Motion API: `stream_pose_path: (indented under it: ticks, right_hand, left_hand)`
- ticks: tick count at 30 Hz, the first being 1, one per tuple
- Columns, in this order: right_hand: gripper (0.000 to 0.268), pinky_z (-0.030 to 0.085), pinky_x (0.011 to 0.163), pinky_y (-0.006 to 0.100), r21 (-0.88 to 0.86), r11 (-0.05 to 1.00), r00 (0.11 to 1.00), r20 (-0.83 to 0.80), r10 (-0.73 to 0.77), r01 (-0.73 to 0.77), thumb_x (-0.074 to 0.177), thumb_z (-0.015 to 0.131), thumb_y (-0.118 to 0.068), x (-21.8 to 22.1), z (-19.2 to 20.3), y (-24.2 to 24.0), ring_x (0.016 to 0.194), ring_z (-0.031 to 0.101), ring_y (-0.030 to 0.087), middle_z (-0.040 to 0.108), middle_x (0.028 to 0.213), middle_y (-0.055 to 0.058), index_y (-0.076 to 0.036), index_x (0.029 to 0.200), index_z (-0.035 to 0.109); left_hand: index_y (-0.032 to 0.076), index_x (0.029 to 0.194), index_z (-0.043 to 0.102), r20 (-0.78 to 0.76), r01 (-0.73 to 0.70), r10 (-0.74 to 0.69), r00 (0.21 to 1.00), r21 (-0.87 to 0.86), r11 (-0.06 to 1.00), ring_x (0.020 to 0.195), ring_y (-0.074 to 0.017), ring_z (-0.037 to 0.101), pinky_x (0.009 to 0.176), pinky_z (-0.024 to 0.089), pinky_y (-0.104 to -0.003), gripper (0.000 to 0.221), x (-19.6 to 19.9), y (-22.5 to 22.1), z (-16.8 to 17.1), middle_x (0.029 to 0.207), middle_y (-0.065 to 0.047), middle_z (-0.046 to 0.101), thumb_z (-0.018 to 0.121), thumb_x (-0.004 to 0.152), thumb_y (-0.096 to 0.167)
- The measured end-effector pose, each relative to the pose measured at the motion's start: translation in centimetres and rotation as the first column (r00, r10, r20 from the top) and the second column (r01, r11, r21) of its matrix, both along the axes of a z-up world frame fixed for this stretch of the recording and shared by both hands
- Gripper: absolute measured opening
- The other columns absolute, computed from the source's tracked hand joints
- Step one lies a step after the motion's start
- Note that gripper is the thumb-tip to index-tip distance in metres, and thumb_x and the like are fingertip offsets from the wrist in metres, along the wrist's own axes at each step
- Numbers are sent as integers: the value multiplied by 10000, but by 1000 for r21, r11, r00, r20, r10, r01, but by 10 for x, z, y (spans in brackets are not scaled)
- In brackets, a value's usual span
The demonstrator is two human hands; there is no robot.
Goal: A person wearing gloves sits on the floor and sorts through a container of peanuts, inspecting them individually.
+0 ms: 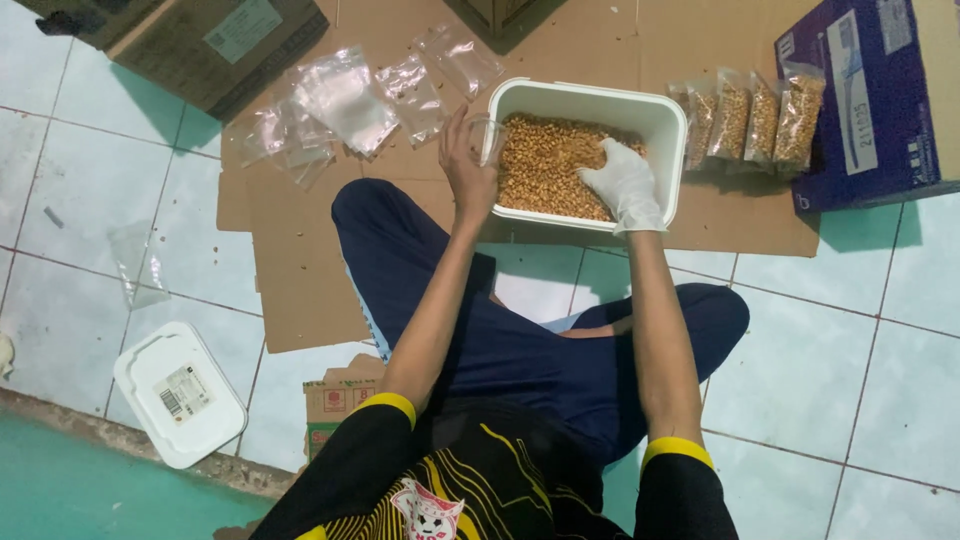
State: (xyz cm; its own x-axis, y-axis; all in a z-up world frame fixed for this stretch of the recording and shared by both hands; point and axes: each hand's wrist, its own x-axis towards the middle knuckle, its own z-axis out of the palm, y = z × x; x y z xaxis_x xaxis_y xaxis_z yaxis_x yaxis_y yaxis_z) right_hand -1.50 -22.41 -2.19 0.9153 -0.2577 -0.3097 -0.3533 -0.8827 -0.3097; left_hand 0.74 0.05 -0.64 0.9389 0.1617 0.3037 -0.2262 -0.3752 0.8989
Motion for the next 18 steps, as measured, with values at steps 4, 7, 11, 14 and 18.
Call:
stream_pose_path:
  ticks: [4, 7, 11, 14, 18]
  right_hand:
    - [481, 448, 845, 432, 29, 998, 999, 1, -53, 53, 708, 633, -432, -1, 13, 4, 1034, 552, 286, 601, 1077, 62, -252, 1144, 536]
    - [460, 453, 840, 431, 74, 996, 997, 43, -59, 55, 708, 635, -371, -5, 20, 7, 1014, 560, 317, 614, 1053, 105, -222, 1137, 564]
    - [384, 471, 800, 443, 126, 989, 987, 136, -91, 74, 687, 647, -291, -8, 25, 10, 970, 577, 326, 632, 994, 108, -203, 1059, 605]
    - [322, 483, 770, 428, 163, 983, 969, 216, -122, 87, 661, 661, -263, -14, 31, 16, 923, 595, 302, 648, 929, 74, -218, 978, 631]
    - [253, 490, 713, 413, 221, 975, 900, 416, -128, 36, 660, 686, -224, -20, 40, 22, 837, 617, 290, 656, 833, 78, -189, 907, 641]
  left_hand:
    - [89, 1112, 528, -23, 67, -71, 997, -130, 989, 1225, -468, 283, 995, 168, -618, 372, -12, -1, 37, 1269, -171, 395, 684, 817, 255]
    - [111, 1060, 512, -84, 81, -100, 991, -202, 976, 1194, -401, 372, 983, 239, -573, 422, -9, 1, 22, 1197, -142, 454, 720, 776, 343]
    - [147, 1032, 503, -210, 3, -65, 976, -282, 959, 1113, -290, 466, 937, 319, -498, 531, 2, 10, -4, 1071, -77, 520, 758, 708, 481]
    - [119, 1062, 498, -184, -41, -6, 983, -250, 967, 1067, -294, 503, 934, 333, -476, 600, 7, 14, -6, 1025, -115, 543, 784, 682, 485]
    - [106, 1182, 453, -112, -28, 6, 994, -194, 981, 1081, -368, 493, 916, 372, -491, 634, -2, 15, 26, 1045, -188, 544, 765, 719, 407]
